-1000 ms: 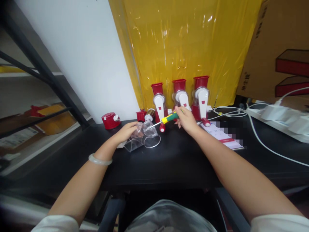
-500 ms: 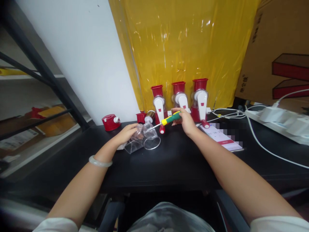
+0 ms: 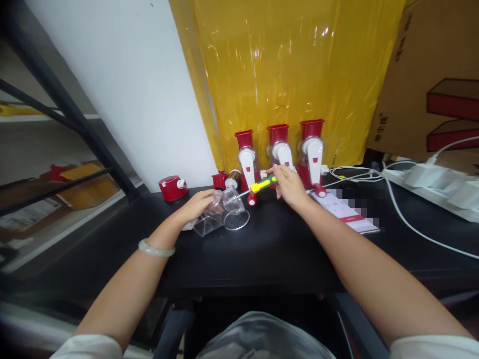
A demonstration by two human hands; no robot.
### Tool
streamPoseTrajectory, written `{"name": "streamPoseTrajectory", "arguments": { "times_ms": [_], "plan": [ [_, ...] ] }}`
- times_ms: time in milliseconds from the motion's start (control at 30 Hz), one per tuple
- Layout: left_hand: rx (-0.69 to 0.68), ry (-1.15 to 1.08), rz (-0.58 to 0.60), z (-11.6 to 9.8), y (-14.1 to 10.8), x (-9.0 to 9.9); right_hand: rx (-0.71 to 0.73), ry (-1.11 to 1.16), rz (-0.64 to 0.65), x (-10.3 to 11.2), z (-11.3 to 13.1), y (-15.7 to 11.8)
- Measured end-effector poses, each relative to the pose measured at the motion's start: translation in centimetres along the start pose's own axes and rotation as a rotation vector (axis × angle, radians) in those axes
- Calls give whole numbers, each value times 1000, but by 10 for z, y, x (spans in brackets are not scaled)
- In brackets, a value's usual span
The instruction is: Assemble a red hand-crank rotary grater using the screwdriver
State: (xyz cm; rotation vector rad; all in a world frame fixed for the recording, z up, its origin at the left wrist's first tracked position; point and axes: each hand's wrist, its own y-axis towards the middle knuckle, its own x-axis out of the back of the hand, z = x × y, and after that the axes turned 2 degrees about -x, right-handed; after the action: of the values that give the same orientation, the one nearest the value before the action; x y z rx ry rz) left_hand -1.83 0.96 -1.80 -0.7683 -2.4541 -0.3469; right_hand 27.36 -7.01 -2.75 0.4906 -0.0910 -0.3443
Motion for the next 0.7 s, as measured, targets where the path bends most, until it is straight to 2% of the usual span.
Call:
{"name": "streamPoseTrajectory", "arguments": {
  "times_ms": [367, 533, 700],
  "plan": [
    [1, 32, -4, -3, -2, -1, -102, 234, 34, 0, -1, 4],
    [15, 27, -7, -6, -3, -1, -128, 216, 28, -1, 3, 2],
    [0, 26, -10, -8, -3, -2, -72, 129, 62, 0, 4, 1]
  ]
}}
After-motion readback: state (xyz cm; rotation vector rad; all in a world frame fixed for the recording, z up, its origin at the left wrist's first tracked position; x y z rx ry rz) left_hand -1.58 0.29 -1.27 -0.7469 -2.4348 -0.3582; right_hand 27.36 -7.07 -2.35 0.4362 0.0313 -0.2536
